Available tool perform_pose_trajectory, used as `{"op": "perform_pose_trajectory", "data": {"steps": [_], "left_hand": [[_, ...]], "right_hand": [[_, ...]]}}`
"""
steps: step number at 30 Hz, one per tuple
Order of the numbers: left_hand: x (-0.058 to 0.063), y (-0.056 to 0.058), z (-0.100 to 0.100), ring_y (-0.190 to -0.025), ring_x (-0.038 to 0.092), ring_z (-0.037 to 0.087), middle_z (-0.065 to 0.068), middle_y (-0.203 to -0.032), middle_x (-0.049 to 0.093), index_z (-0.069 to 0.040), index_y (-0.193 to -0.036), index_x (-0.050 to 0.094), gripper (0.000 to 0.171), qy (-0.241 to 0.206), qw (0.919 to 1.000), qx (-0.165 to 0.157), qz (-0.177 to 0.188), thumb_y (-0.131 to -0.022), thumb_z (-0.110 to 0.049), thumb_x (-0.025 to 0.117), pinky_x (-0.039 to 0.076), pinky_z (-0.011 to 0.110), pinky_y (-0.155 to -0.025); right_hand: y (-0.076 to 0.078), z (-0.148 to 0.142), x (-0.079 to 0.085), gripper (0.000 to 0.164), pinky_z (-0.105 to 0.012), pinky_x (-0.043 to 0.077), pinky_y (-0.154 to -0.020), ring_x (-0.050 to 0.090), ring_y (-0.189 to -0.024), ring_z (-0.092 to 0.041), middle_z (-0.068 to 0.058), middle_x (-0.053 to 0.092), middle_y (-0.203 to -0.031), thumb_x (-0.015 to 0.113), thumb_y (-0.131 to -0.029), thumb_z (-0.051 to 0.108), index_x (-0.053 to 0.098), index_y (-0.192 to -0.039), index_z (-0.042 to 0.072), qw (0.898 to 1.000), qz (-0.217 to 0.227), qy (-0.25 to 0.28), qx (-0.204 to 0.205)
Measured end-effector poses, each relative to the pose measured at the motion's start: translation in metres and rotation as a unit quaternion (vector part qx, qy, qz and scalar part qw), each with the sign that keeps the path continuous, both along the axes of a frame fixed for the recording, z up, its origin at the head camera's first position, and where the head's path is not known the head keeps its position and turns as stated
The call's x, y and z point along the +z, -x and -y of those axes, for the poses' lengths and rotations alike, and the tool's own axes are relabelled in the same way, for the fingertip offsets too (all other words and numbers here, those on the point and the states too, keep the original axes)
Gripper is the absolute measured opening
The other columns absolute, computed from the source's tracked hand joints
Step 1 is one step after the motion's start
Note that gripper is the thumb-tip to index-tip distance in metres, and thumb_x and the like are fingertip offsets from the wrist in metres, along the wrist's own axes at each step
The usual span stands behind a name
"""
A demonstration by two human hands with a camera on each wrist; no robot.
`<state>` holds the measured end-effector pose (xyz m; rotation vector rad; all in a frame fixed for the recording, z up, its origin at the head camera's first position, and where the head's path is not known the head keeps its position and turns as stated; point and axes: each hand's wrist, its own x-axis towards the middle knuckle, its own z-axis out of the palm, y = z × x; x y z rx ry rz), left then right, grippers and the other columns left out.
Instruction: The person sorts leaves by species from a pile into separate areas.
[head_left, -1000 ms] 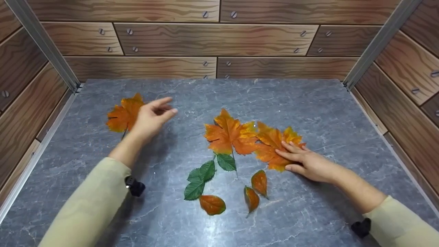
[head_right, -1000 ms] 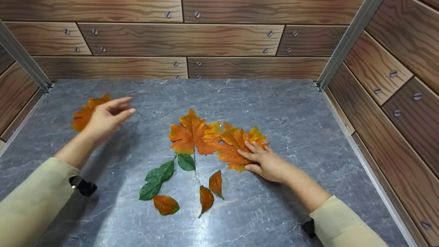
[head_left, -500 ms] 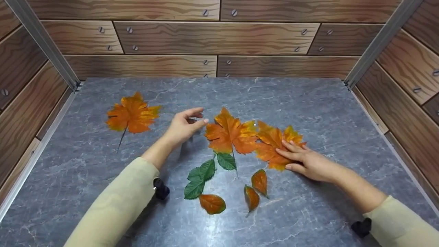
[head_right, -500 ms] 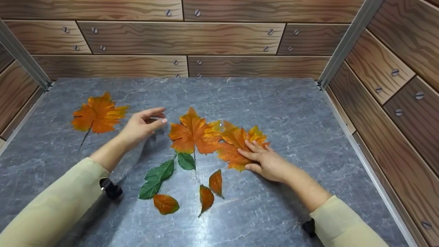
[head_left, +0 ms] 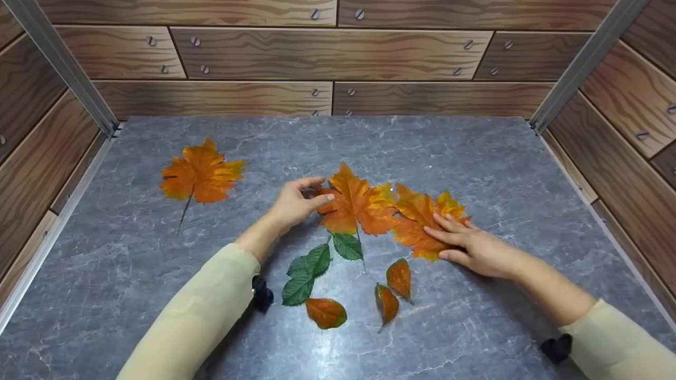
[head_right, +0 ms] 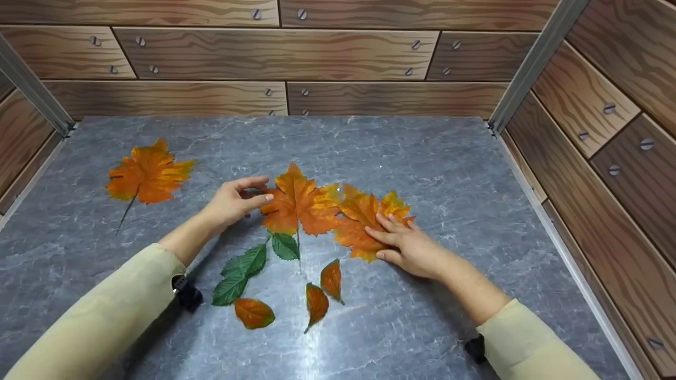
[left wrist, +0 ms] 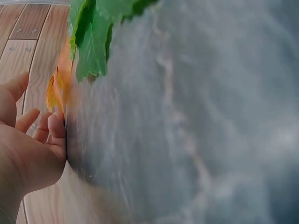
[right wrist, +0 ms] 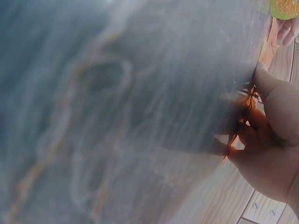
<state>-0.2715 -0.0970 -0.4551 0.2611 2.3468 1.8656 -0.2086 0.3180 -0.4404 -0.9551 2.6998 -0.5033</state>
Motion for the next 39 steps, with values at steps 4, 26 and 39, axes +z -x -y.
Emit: {"op": "perform_pose_trajectory", "data": {"steps": [4,26,39], "left_hand": [[-0.002,0.002,0.000,-0.110,0.065,0.028,0.020,-0.140,0.066,0.002,-0.148,0.060,0.058,0.023,0.9997,0.004,0.001,-0.096,-0.015,0.080,0.053,0.033,-0.089],[0.002,0.001,-0.005,-0.130,0.058,0.028,0.015,-0.152,0.058,0.001,-0.154,0.054,0.080,0.152,0.9876,-0.027,-0.025,-0.088,-0.025,0.091,0.046,0.039,-0.111],[0.001,0.001,-0.010,-0.141,0.051,0.034,0.017,-0.152,0.056,-0.003,-0.154,0.054,0.084,0.201,0.9787,-0.013,-0.038,-0.084,-0.023,0.094,0.037,0.041,-0.120]], "right_hand": [[0.000,0.000,0.000,0.057,-0.071,0.015,-0.122,0.022,-0.157,-0.044,-0.016,0.024,-0.173,0.060,-0.110,0.036,0.046,-0.162,0.019,1.000,0.007,-0.002,-0.002],[0.000,0.001,0.001,0.057,-0.071,0.014,-0.122,0.023,-0.157,-0.046,-0.017,0.026,-0.172,0.061,-0.109,0.035,0.047,-0.162,0.018,1.000,0.004,0.001,-0.003],[0.000,0.002,0.001,0.057,-0.071,0.014,-0.121,0.023,-0.157,-0.046,-0.017,0.025,-0.172,0.061,-0.109,0.035,0.047,-0.162,0.019,1.000,0.007,0.003,-0.002]]}}
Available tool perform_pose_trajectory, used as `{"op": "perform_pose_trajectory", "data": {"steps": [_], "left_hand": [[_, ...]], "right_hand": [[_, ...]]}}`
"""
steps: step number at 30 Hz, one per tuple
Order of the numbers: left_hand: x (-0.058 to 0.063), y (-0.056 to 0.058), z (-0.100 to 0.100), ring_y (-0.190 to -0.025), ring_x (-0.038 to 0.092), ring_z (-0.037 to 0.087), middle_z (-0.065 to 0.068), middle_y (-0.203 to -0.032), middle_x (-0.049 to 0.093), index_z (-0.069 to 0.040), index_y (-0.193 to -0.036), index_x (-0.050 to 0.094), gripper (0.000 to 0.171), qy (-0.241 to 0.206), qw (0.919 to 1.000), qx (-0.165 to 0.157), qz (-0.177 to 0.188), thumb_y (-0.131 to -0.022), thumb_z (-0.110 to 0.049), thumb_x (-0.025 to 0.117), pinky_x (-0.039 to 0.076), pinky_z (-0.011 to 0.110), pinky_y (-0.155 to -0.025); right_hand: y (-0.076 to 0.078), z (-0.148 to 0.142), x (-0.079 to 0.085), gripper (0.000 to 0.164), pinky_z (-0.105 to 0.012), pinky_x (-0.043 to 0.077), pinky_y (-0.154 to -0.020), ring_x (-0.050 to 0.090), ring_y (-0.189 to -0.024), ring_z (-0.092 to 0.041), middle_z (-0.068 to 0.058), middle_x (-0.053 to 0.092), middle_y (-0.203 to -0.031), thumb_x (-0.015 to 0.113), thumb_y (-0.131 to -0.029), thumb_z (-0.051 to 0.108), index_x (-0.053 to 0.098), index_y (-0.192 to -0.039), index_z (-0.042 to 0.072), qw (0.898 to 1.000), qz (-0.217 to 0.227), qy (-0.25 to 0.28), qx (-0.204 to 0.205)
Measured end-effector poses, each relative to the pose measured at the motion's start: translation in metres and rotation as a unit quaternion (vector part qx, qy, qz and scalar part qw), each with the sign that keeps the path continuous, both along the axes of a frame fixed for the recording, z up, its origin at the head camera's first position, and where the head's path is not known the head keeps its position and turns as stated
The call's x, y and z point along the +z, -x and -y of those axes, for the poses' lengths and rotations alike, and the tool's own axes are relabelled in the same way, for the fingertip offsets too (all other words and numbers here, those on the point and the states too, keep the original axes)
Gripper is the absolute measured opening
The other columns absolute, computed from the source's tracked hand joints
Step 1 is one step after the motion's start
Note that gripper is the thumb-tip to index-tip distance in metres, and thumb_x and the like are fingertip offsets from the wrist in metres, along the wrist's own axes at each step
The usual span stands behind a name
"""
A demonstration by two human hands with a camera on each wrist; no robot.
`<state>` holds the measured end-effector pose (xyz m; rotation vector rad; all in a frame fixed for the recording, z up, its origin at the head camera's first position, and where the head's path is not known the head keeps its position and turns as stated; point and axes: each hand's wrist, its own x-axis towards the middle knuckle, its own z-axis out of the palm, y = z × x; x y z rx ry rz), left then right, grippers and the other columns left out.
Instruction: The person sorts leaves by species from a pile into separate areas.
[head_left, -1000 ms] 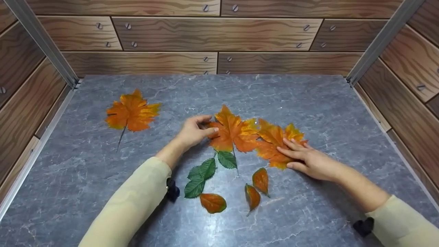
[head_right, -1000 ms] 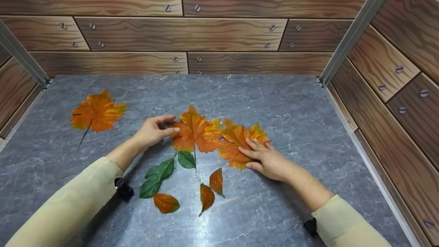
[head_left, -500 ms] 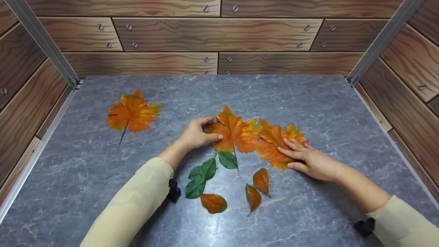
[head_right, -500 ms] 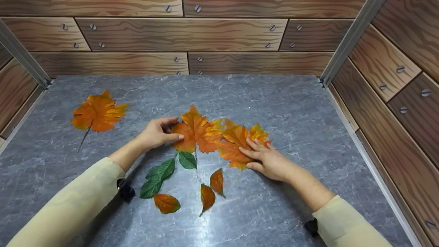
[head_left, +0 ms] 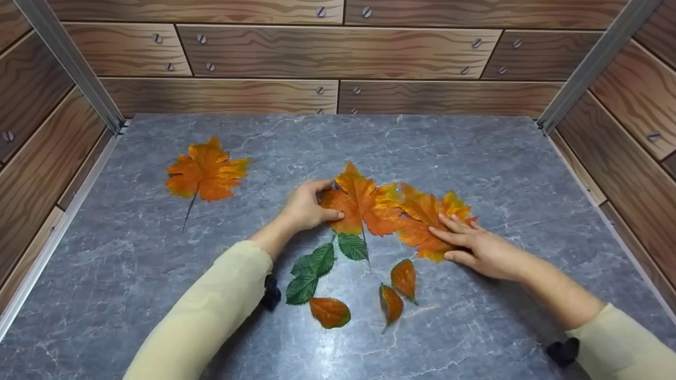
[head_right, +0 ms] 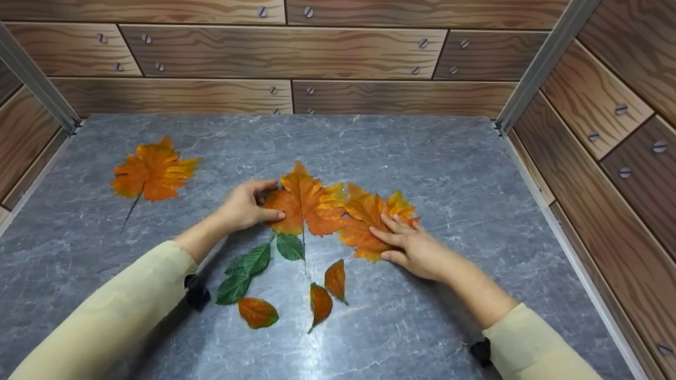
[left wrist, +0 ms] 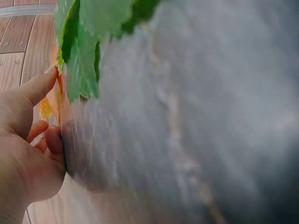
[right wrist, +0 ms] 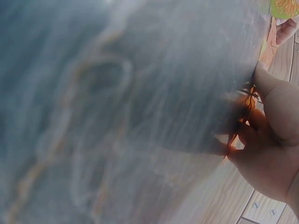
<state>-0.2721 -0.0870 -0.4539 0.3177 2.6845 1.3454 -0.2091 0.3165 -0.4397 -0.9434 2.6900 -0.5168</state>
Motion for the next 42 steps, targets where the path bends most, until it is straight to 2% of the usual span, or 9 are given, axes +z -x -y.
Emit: {"op": "perform_pose_trajectory", "data": {"steps": [6,12,17,26,31,39,42], "left_hand": [[-0.0002,-0.0005,-0.0009,-0.139,0.053,0.034,0.016,-0.149,0.058,-0.004,-0.150,0.060,0.077,0.017,0.9998,0.002,-0.004,-0.084,-0.023,0.094,0.039,0.042,-0.119],[0.0003,-0.0005,-0.0010,-0.134,0.057,0.033,0.014,-0.143,0.061,-0.004,-0.138,0.071,0.059,0.024,0.9996,-0.004,-0.012,-0.086,-0.022,0.093,0.041,0.041,-0.117],[0.0000,-0.0008,-0.0023,-0.125,0.061,0.032,0.013,-0.131,0.066,-0.005,-0.125,0.078,0.044,0.023,0.9993,-0.010,-0.029,-0.086,-0.020,0.092,0.045,0.042,-0.112],[-0.0011,-0.0027,-0.0038,-0.118,0.062,0.031,0.011,-0.123,0.066,-0.008,-0.119,0.081,0.032,0.025,0.9992,0.000,-0.031,-0.090,-0.018,0.088,0.047,0.043,-0.106],[-0.0014,-0.0026,-0.0039,-0.114,0.064,0.029,0.011,-0.120,0.070,-0.009,-0.114,0.083,0.023,0.011,0.9992,0.006,-0.037,-0.092,-0.015,0.085,0.049,0.043,-0.102],[-0.0012,-0.0001,-0.0042,-0.104,0.070,0.023,0.006,-0.111,0.079,-0.008,-0.107,0.084,0.016,-0.054,0.9983,0.011,-0.019,-0.091,-0.008,0.085,0.055,0.038,-0.094],[-0.0011,0.0004,-0.0042,-0.100,0.071,0.021,0.004,-0.110,0.080,-0.007,-0.103,0.085,0.013,-0.062,0.9978,0.018,-0.015,-0.089,-0.008,0.086,0.055,0.035,-0.091]], "right_hand": [[0.0004,0.0004,0.0002,0.057,-0.071,0.013,-0.122,0.023,-0.157,-0.046,-0.017,0.025,-0.173,0.061,-0.109,0.035,0.047,-0.162,0.019,1.000,0.002,-0.003,0.000],[0.0006,0.0009,0.0001,0.057,-0.071,0.013,-0.121,0.023,-0.156,-0.047,-0.017,0.025,-0.172,0.061,-0.109,0.035,0.047,-0.162,0.018,1.000,-0.004,-0.003,0.003],[-0.0007,0.0003,0.0002,0.057,-0.072,0.015,-0.121,0.025,-0.156,-0.046,-0.017,0.027,-0.172,0.062,-0.109,0.034,0.048,-0.161,0.018,1.000,-0.006,0.001,0.002],[-0.0006,0.0006,0.0004,0.056,-0.071,0.014,-0.122,0.024,-0.157,-0.045,-0.017,0.026,-0.172,0.061,-0.109,0.035,0.048,-0.162,0.019,1.000,0.001,0.000,-0.002],[-0.0001,0.0011,0.0007,0.057,-0.071,0.014,-0.121,0.024,-0.157,-0.045,-0.017,0.026,-0.172,0.061,-0.109,0.035,0.048,-0.162,0.019,1.000,0.001,-0.001,0.000],[0.0005,0.0007,0.0013,0.057,-0.072,0.013,-0.121,0.023,-0.157,-0.046,-0.018,0.025,-0.172,0.061,-0.109,0.034,0.047,-0.162,0.018,1.000,0.002,-0.002,0.000],[0.0002,0.0004,0.0014,0.057,-0.072,0.013,-0.121,0.023,-0.157,-0.046,-0.018,0.025,-0.172,0.061,-0.109,0.035,0.047,-0.162,0.019,1.000,0.003,-0.002,0.001]]}}
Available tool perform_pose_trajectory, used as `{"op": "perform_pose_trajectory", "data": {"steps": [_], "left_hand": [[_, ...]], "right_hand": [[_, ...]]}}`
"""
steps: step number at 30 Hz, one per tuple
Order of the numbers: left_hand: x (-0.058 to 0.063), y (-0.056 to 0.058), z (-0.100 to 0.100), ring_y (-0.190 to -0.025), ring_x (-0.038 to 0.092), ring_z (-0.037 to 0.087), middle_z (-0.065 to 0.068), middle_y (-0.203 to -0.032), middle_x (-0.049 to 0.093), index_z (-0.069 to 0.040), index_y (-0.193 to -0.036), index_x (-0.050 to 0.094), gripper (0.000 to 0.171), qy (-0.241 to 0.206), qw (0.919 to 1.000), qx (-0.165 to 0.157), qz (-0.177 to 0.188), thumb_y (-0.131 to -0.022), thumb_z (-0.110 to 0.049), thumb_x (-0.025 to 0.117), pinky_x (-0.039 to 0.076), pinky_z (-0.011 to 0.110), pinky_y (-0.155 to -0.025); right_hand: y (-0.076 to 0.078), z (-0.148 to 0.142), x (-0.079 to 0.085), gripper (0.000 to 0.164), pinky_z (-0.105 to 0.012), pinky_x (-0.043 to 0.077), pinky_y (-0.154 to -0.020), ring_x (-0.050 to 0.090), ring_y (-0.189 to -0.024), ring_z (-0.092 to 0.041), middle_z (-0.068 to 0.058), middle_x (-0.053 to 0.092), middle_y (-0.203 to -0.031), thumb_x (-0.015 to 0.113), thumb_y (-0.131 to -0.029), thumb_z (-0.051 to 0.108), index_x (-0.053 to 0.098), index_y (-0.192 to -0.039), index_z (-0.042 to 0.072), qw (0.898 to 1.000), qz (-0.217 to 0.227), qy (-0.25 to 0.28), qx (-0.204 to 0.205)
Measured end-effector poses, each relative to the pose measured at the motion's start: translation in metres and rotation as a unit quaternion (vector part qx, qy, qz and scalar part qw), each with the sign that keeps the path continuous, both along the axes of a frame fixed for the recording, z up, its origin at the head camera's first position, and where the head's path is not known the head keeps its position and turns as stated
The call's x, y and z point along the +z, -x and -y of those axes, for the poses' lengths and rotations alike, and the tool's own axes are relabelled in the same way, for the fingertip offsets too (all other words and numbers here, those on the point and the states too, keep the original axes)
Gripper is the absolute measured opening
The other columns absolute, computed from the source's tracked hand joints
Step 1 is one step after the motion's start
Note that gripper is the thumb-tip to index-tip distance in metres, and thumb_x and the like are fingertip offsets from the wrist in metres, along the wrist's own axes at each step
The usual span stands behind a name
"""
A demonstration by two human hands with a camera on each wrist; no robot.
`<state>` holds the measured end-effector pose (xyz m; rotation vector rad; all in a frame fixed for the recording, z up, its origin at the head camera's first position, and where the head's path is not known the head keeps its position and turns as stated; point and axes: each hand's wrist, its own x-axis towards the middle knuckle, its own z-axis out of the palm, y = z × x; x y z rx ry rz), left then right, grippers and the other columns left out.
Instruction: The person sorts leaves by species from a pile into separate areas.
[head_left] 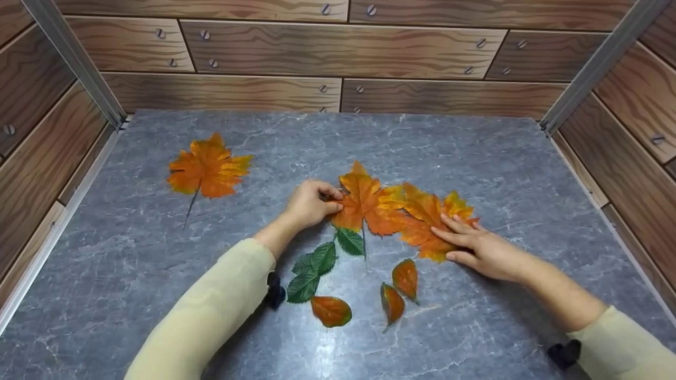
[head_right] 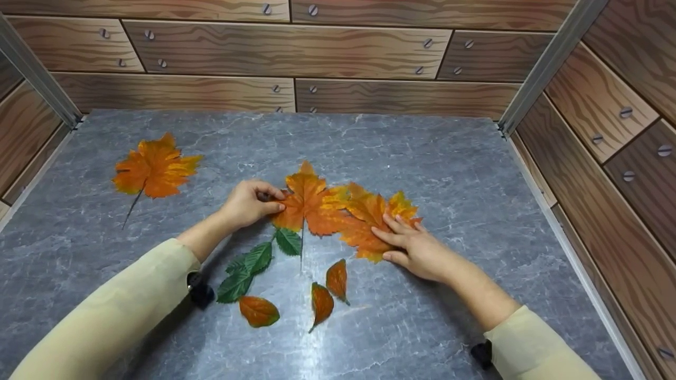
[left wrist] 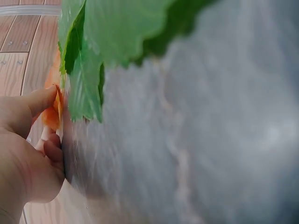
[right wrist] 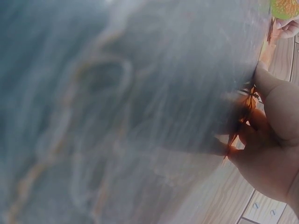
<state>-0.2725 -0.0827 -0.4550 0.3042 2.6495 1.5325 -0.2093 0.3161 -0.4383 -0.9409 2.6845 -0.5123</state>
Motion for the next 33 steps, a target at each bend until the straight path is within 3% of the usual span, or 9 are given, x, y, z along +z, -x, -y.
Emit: {"op": "perform_pose_trajectory", "data": {"steps": [7,18,25,33], "left_hand": [[-0.001,0.001,0.000,-0.089,0.066,0.017,0.003,-0.096,0.078,-0.007,-0.100,0.083,0.010,0.002,0.9999,0.012,0.003,-0.090,-0.006,0.085,0.053,0.033,-0.085],[0.001,0.001,0.001,-0.095,0.069,0.020,0.009,-0.106,0.079,-0.002,-0.113,0.081,0.023,-0.037,0.9993,-0.003,0.009,-0.090,-0.005,0.085,0.055,0.032,-0.086],[0.005,-0.001,-0.001,-0.098,0.065,0.022,0.010,-0.111,0.074,-0.003,-0.120,0.078,0.033,-0.040,0.9988,0.023,0.016,-0.089,-0.011,0.087,0.053,0.035,-0.088],[0.010,-0.001,-0.006,-0.106,0.059,0.025,0.008,-0.120,0.061,-0.007,-0.122,0.071,0.040,-0.050,0.9977,0.043,-0.017,-0.087,-0.017,0.090,0.050,0.037,-0.093]], "right_hand": [[0.000,0.000,0.001,0.057,-0.072,0.015,-0.121,0.023,-0.157,-0.046,-0.016,0.024,-0.173,0.061,-0.110,0.035,0.046,-0.163,0.019,1.000,-0.005,0.003,0.000],[0.000,-0.001,0.000,0.057,-0.071,0.015,-0.121,0.023,-0.157,-0.045,-0.016,0.025,-0.173,0.060,-0.110,0.036,0.047,-0.163,0.021,1.000,-0.003,0.000,-0.002],[0.000,-0.002,-0.001,0.057,-0.072,0.014,-0.121,0.024,-0.157,-0.046,-0.017,0.026,-0.172,0.061,-0.109,0.035,0.047,-0.162,0.020,1.000,-0.006,0.002,0.000],[0.000,-0.001,-0.001,0.057,-0.072,0.015,-0.120,0.024,-0.156,-0.046,-0.017,0.026,-0.172,0.062,-0.109,0.034,0.048,-0.162,0.018,1.000,-0.009,0.007,0.004]]}}
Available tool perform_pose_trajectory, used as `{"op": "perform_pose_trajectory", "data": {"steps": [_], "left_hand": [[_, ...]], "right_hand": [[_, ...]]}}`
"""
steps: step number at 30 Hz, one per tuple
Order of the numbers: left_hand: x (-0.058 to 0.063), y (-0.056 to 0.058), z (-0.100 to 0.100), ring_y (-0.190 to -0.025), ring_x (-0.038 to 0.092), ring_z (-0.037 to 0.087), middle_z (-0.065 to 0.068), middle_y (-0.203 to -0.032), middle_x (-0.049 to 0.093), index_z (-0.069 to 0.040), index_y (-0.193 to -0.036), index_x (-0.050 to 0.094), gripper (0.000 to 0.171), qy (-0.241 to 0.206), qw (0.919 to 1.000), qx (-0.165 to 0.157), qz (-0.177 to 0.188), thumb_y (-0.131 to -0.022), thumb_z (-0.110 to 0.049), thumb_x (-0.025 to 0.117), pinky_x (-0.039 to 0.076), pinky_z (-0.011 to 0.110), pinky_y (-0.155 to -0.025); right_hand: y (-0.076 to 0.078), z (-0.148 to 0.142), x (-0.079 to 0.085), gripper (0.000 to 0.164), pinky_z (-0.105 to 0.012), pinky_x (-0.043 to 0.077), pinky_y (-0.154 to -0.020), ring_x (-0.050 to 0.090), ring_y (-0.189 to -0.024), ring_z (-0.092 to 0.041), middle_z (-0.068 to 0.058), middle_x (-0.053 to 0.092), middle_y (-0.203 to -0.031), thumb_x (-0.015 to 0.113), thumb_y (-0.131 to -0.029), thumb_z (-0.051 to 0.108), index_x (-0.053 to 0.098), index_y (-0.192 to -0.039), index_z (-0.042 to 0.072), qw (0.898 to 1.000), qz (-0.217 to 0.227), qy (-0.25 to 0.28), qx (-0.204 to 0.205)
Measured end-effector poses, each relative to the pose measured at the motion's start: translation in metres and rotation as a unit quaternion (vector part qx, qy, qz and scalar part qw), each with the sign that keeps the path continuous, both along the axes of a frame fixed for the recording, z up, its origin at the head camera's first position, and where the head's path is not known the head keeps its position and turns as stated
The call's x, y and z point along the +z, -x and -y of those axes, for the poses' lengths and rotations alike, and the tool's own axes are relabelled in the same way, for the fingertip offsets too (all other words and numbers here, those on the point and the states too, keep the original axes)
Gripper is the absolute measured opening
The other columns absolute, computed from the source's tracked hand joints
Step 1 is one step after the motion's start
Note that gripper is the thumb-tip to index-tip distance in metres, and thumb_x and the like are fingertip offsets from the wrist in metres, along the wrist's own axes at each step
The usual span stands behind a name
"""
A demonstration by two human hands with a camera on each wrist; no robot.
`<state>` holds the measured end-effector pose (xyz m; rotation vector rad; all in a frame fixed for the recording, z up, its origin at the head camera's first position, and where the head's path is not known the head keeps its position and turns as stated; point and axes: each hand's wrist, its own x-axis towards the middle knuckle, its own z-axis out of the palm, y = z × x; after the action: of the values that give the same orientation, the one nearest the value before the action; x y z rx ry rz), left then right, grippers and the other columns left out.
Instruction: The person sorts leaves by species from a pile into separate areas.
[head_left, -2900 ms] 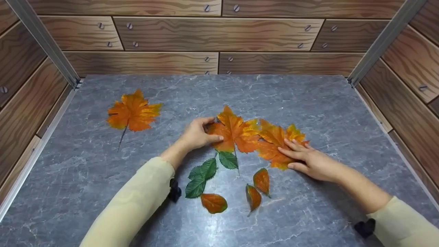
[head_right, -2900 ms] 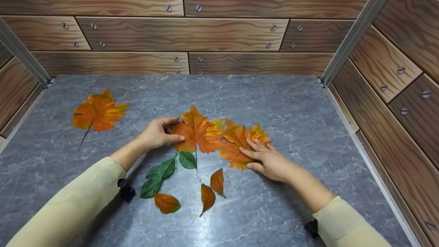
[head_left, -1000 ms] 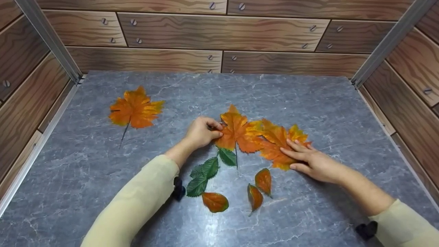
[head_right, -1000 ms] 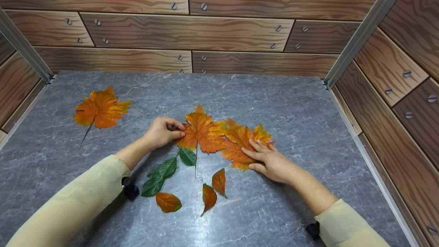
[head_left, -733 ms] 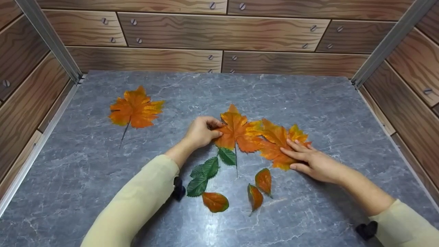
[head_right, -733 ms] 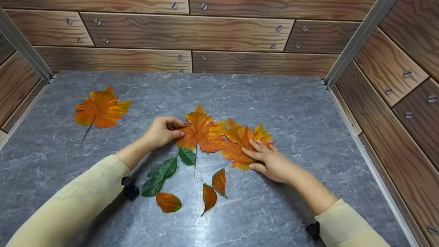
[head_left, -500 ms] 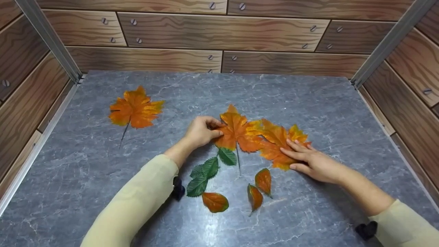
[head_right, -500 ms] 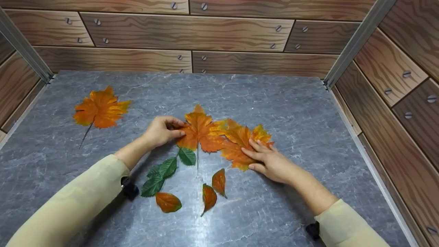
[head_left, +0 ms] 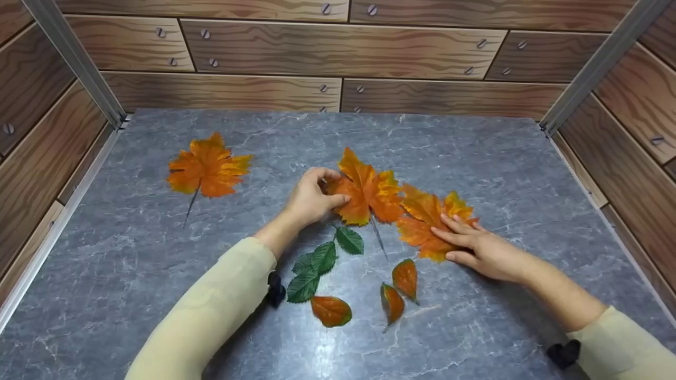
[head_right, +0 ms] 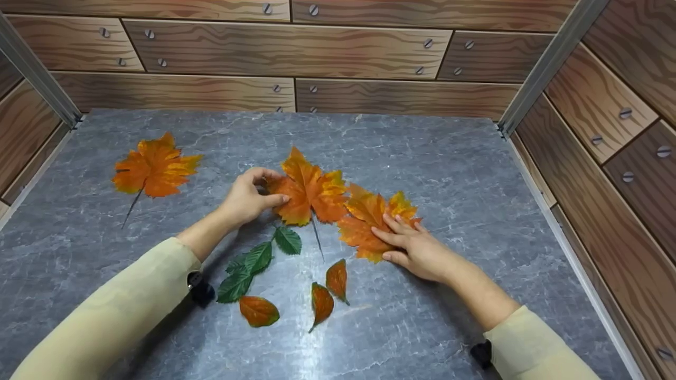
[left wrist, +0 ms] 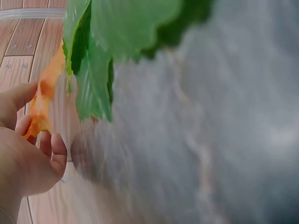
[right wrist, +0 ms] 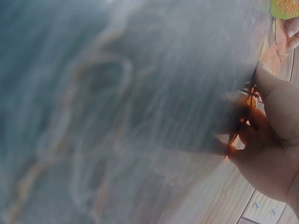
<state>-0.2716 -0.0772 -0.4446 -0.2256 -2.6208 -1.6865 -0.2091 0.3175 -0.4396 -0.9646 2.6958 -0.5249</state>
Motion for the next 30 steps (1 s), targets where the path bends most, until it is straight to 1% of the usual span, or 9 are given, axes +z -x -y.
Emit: {"op": "perform_pose_trajectory", "data": {"steps": [3,6,9,13,16,18,20,25,30], "left_hand": [[0.002,0.002,-0.002,-0.111,0.058,0.025,0.008,-0.123,0.059,-0.006,-0.120,0.069,0.041,-0.024,0.9996,0.003,-0.016,-0.086,-0.012,0.091,0.050,0.036,-0.097],[0.007,0.004,-0.003,-0.116,0.057,0.025,0.008,-0.126,0.058,-0.006,-0.120,0.067,0.042,-0.050,0.9984,0.015,-0.023,-0.085,-0.007,0.090,0.049,0.035,-0.101],[0.013,0.006,-0.003,-0.121,0.058,0.027,0.009,-0.129,0.057,-0.005,-0.121,0.065,0.041,-0.071,0.9967,0.025,-0.031,-0.087,-0.003,0.087,0.049,0.035,-0.104],[0.021,0.010,-0.001,-0.125,0.058,0.031,0.012,-0.134,0.054,-0.003,-0.124,0.064,0.039,-0.098,0.9940,0.024,-0.041,-0.090,0.004,0.082,0.051,0.034,-0.103],[0.028,0.013,0.003,-0.119,0.062,0.031,0.013,-0.135,0.055,-0.001,-0.128,0.063,0.040,-0.135,0.9900,0.018,-0.038,-0.092,0.009,0.077,0.057,0.033,-0.094],[0.033,0.014,0.007,-0.110,0.065,0.029,0.014,-0.132,0.058,0.000,-0.130,0.064,0.041,-0.160,0.9863,0.017,-0.037,-0.092,0.013,0.073,0.059,0.033,-0.084],[0.038,0.016,0.012,-0.103,0.066,0.027,0.014,-0.126,0.062,0.001,-0.129,0.065,0.040,-0.177,0.9829,0.020,-0.047,-0.092,0.015,0.069,0.059,0.031,-0.078],[0.053,0.022,0.031,-0.097,0.065,0.021,0.015,-0.114,0.071,0.004,-0.119,0.072,0.031,-0.166,0.9813,0.036,-0.090,-0.092,0.016,0.063,0.054,0.025,-0.076],[0.066,0.025,0.054,-0.088,0.064,0.018,0.013,-0.109,0.072,0.004,-0.117,0.076,0.031,-0.167,0.9798,0.068,-0.087,-0.094,0.015,0.059,0.055,0.026,-0.074]], "right_hand": [[0.000,0.000,0.000,0.057,-0.073,0.015,-0.120,0.025,-0.156,-0.046,-0.018,0.027,-0.172,0.062,-0.109,0.034,0.048,-0.162,0.018,1.000,-0.001,0.001,0.001],[0.000,0.000,0.000,0.057,-0.073,0.015,-0.120,0.024,-0.157,-0.046,-0.018,0.027,-0.172,0.061,-0.109,0.034,0.048,-0.162,0.018,1.000,0.000,-0.001,-0.001],[0.000,0.000,0.001,0.057,-0.073,0.014,-0.121,0.024,-0.157,-0.046,-0.018,0.027,-0.172,0.061,-0.109,0.035,0.048,-0.162,0.019,1.000,0.002,-0.003,-0.003],[0.000,0.000,0.000,0.057,-0.072,0.014,-0.121,0.024,-0.156,-0.046,-0.018,0.027,-0.172,0.061,-0.109,0.035,0.048,-0.162,0.019,1.000,0.002,-0.006,-0.004],[0.000,0.000,0.000,0.057,-0.072,0.014,-0.121,0.024,-0.156,-0.046,-0.017,0.026,-0.172,0.061,-0.109,0.036,0.047,-0.162,0.019,1.000,0.005,-0.007,-0.007],[0.000,0.000,0.000,0.057,-0.072,0.014,-0.121,0.024,-0.156,-0.046,-0.017,0.026,-0.172,0.061,-0.109,0.036,0.047,-0.162,0.020,1.000,0.007,-0.007,-0.008],[0.000,0.001,0.001,0.057,-0.072,0.014,-0.121,0.024,-0.156,-0.046,-0.017,0.026,-0.172,0.061,-0.109,0.036,0.047,-0.162,0.020,1.000,0.007,-0.008,-0.009],[-0.001,0.001,0.001,0.056,-0.072,0.014,-0.121,0.024,-0.156,-0.046,-0.018,0.026,-0.172,0.061,-0.109,0.035,0.047,-0.162,0.020,1.000,0.004,-0.007,-0.010],[0.000,0.001,0.001,0.056,-0.073,0.015,-0.120,0.024,-0.156,-0.047,-0.018,0.026,-0.172,0.061,-0.109,0.034,0.048,-0.162,0.019,1.000,0.000,-0.006,-0.006]]}}
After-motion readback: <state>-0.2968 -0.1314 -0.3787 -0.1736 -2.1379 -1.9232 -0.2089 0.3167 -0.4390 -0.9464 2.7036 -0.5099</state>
